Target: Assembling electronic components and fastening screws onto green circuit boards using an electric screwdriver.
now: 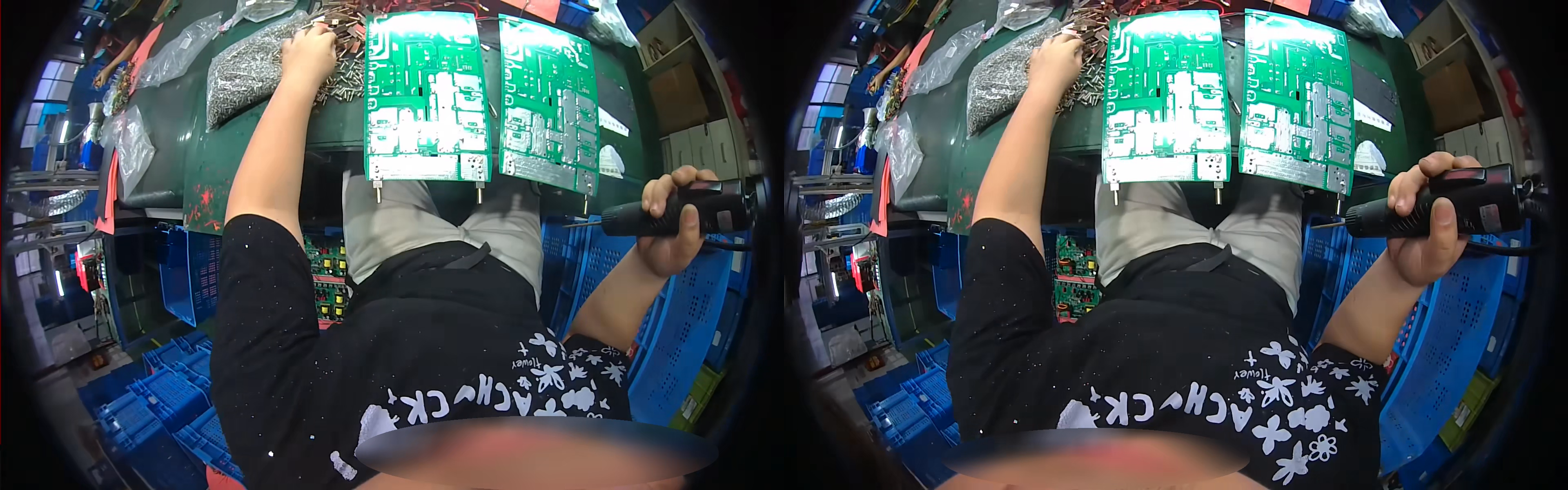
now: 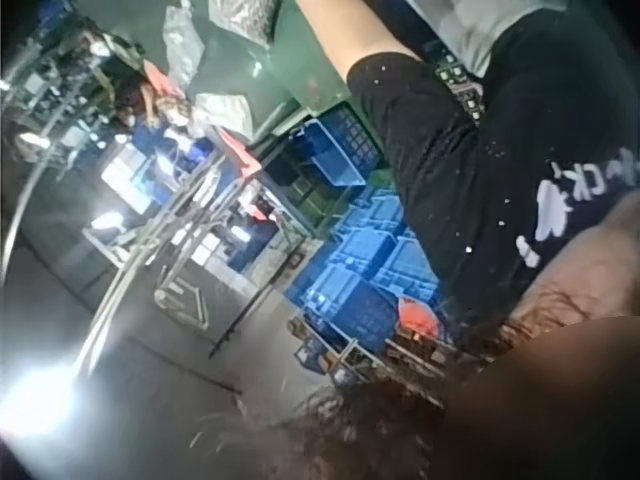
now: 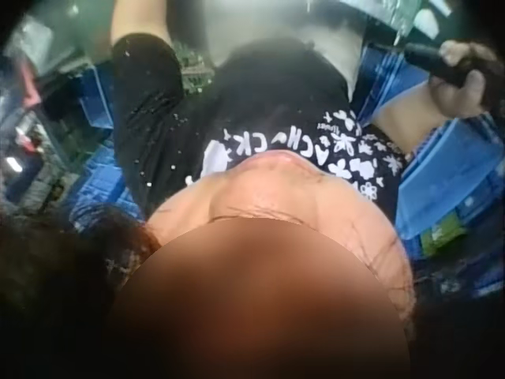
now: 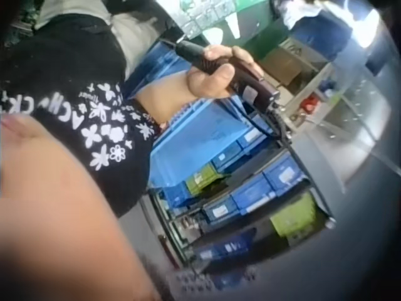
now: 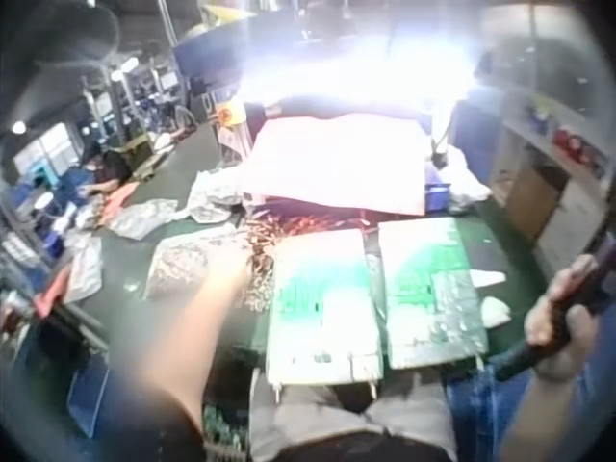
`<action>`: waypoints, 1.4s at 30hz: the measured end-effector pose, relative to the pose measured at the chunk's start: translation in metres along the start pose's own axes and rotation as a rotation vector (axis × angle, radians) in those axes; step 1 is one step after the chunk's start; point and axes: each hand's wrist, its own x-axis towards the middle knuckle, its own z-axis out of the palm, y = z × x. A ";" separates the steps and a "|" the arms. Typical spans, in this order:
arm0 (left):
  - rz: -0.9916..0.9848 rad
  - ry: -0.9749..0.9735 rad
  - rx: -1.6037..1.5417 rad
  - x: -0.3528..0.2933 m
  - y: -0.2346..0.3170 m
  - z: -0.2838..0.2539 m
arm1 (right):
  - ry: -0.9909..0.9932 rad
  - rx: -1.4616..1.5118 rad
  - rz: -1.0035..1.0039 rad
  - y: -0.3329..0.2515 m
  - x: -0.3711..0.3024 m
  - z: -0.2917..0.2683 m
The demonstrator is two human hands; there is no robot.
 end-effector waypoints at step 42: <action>-0.037 -0.465 -0.503 -0.068 0.000 -0.035 | -0.015 0.020 -0.035 -0.006 -0.001 0.009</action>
